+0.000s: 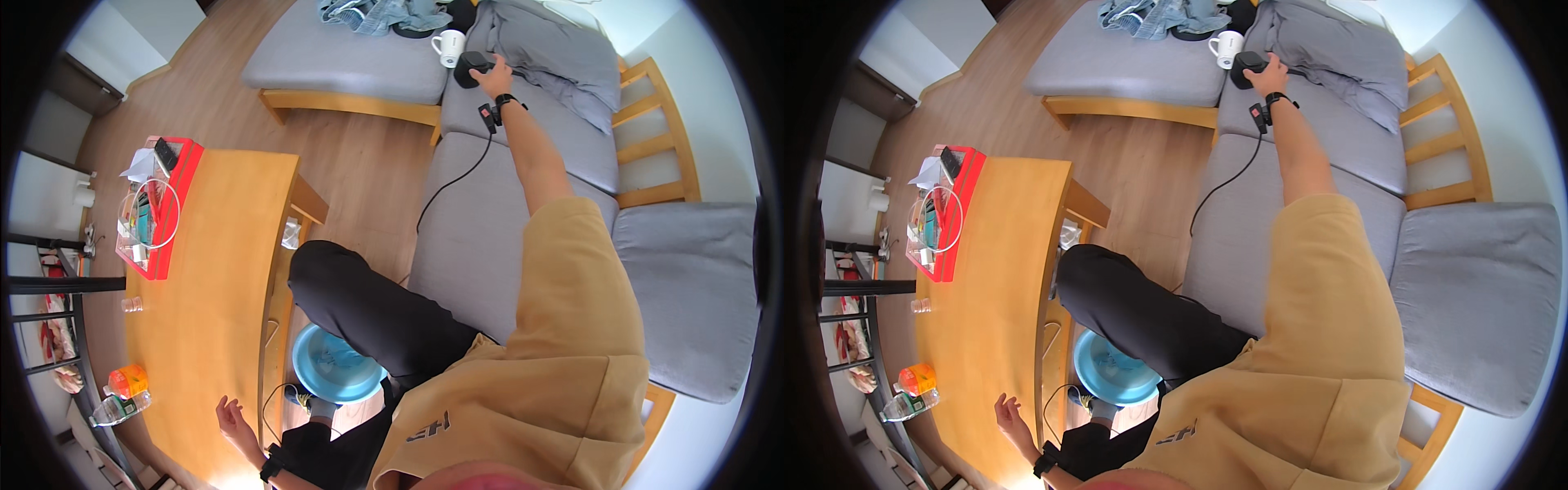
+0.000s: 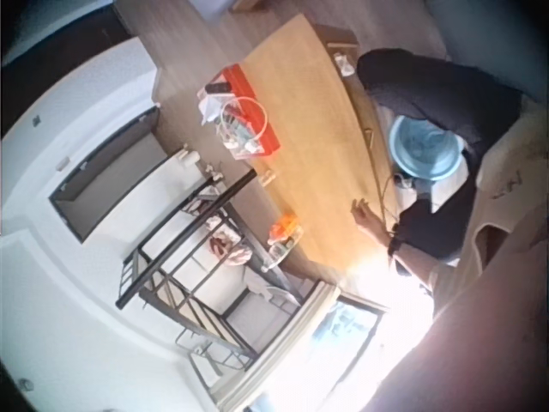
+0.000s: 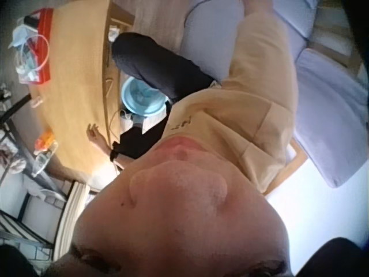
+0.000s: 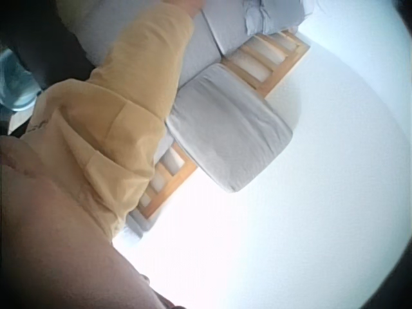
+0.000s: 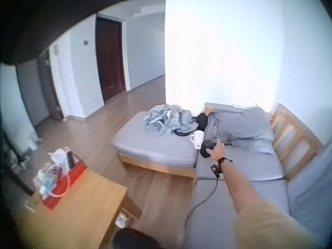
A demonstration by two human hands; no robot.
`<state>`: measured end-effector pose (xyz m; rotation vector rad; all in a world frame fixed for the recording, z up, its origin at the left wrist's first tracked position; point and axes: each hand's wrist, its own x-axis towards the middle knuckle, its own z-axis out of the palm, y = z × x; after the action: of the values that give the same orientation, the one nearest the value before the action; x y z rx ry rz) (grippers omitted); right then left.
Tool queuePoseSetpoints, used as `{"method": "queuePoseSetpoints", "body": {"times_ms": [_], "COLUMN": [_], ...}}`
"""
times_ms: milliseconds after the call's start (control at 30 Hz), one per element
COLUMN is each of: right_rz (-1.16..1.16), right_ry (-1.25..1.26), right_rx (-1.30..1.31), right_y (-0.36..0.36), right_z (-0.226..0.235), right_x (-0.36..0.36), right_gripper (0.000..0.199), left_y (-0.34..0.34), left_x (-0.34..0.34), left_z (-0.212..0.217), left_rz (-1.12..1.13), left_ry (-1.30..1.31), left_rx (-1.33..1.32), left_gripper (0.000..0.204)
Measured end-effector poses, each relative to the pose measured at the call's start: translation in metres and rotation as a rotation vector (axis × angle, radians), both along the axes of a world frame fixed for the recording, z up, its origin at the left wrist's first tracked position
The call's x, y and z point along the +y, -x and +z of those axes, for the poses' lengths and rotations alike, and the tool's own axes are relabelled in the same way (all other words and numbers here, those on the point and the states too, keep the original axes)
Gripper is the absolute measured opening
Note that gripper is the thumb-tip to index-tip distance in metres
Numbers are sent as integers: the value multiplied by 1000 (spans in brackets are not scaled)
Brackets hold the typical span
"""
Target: The person wipes a wooden table with a blue cloth, then sits cross-legged on the sofa and cleans a black cylindrical object and a white mug using the same cloth. The person dips the cloth into a blue basin of water between items.
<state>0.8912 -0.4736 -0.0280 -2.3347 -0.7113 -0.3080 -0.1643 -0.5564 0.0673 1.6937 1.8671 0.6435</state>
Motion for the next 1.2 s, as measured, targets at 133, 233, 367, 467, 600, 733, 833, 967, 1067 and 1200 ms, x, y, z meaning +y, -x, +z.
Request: {"method": "queuePoseSetpoints", "body": {"times_ms": [133,233,367,467,600,733,833,967,1067,1200], "right_rz": [-69,-105,-153,-22,552,1190,1467,1642,1855,2065], "right_ry": [-142,-218,-205,-287,-369,-300,-102,132,313,388], "right_rx": [134,215,226,303,750,1067,1168,1199,956,709], "right_y": [-10,-11,-4,20,93,229,355,527,645,775], "right_z": [-21,-36,-39,-16,53,129,174,193,176,130], "right_x": [28,43,44,46,68,102,122,139,140,128], "right_gripper": [120,117,100,96,86,63,61,61,67,77], "left_y": [4,2,-1,-3,-18,-38,-39,-11,18,43], "left_x": [-4,-8,-10,-7,7,16,9,-6,-11,-28], "left_z": [7,14,22,29,45,61,65,53,36,20], "left_rz": [20,34,39,47,-7,-61,-122,-102,-33,13], "left_ry": [30,23,7,-6,-20,-72,-144,-154,-156,-196], "left_rx": [41,51,61,39,-59,-124,-132,-151,-216,-409], "left_gripper": [31,31,32,32,32,31,29,31,34,35]}}
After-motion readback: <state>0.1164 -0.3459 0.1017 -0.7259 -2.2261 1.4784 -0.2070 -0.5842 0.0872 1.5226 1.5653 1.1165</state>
